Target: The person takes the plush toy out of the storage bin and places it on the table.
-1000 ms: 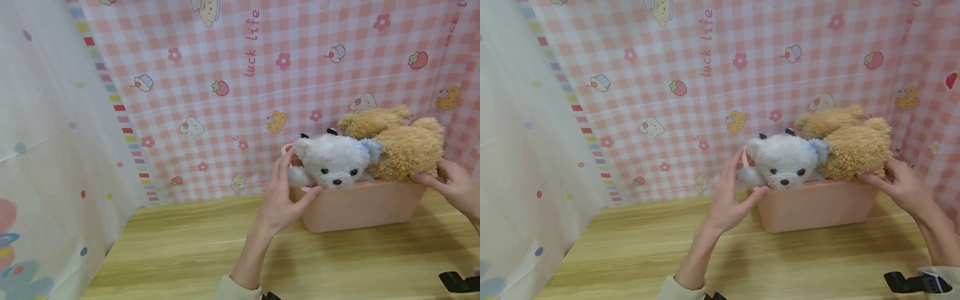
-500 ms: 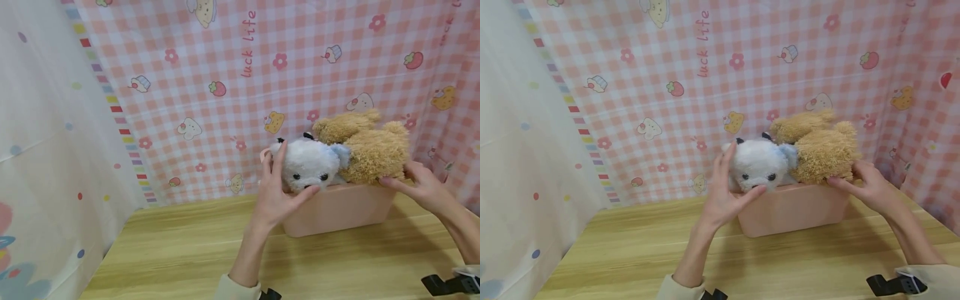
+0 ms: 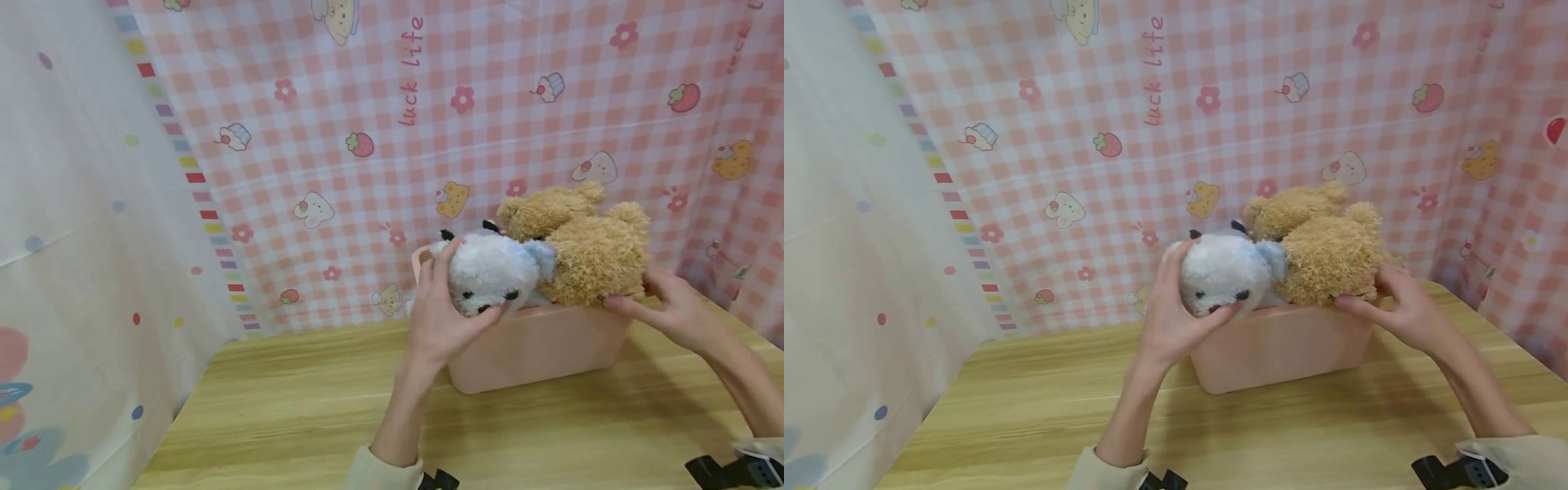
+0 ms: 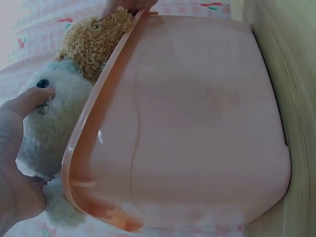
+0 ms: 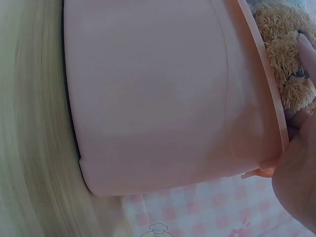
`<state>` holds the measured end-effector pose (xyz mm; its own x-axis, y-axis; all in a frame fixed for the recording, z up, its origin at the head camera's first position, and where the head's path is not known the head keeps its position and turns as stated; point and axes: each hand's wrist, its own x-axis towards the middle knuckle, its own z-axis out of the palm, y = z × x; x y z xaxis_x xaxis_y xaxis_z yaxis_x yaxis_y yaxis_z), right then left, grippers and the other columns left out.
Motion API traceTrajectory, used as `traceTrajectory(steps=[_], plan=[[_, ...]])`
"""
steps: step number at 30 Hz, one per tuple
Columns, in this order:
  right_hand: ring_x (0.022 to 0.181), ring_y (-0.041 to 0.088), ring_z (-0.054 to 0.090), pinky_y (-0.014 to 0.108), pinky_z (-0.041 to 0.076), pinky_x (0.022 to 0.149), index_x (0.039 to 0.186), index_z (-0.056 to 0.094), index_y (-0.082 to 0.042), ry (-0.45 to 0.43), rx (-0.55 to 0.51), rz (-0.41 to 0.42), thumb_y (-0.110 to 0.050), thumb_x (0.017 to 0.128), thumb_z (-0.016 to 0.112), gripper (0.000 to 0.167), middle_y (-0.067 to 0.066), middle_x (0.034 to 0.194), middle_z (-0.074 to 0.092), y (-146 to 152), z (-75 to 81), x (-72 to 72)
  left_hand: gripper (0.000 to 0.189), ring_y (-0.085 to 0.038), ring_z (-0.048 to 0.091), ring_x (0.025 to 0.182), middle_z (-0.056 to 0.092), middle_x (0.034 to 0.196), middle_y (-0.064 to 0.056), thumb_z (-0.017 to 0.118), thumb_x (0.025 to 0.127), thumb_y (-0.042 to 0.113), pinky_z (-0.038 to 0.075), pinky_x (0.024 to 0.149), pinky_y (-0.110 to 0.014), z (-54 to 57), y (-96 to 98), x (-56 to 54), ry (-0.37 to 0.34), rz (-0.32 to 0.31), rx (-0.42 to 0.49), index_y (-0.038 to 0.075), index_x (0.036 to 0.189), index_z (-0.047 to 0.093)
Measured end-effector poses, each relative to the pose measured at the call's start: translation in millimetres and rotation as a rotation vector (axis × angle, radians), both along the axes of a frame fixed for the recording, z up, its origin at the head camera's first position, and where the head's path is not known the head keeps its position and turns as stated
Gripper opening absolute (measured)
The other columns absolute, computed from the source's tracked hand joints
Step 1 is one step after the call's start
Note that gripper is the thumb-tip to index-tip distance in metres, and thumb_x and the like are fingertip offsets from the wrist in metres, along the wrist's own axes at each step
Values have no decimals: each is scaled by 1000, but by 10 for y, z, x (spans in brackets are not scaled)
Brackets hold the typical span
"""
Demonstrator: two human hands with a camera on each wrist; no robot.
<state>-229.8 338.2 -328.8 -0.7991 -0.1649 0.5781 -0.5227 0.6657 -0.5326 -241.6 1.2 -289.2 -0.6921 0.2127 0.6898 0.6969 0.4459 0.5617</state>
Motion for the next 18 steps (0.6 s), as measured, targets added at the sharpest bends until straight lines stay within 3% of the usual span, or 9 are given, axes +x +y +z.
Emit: traceTrajectory(steps=[2,6,9,10,13,16,18], plan=[[90,-4,53,16,40,69,133,54,-7,-20,5,-23,-11,94,70,42,-23,106,59,4,0,4,93,-30,59,118,51,134,-13,89,69,27,55,91,-45,-10,3,-21,38,-17,46,25,150,43],[86,-4,52,17,40,66,123,58,-2,-43,16,-62,-13,94,71,34,-9,103,60,14,10,8,87,-27,56,119,54,131,-11,90,66,20,54,94,-43,-12,1,-60,127,-53,128,19,143,51],[74,3,45,23,33,59,102,56,-1,-59,24,-89,-17,94,71,23,2,88,53,8,24,12,83,-26,55,120,55,131,-11,91,65,17,53,94,-43,-4,-9,-72,189,-62,168,15,140,53],[73,5,44,24,33,58,101,56,-1,-64,24,-93,-17,93,71,23,5,88,54,4,26,13,83,-25,55,120,56,131,-11,91,65,17,53,95,-43,-2,-12,-74,206,-63,178,15,139,54],[77,-1,45,21,35,60,107,58,1,-79,23,-101,-18,94,71,27,14,95,59,-14,40,24,80,-25,57,118,57,130,-12,92,65,16,53,96,-41,7,-27,-72,254,-57,198,11,137,55],[87,-5,49,17,41,67,129,57,1,-84,13,-93,-17,94,72,42,19,116,62,-44,50,29,79,-26,58,118,59,127,-14,92,66,14,53,95,-39,23,-49,-67,298,-49,224,8,136,55],[89,-6,50,16,42,68,128,59,0,-79,7,-98,-18,92,73,43,19,117,62,-77,57,22,78,-27,59,117,60,125,-15,92,67,13,55,92,-39,38,-71,-63,326,-39,249,6,135,55]])
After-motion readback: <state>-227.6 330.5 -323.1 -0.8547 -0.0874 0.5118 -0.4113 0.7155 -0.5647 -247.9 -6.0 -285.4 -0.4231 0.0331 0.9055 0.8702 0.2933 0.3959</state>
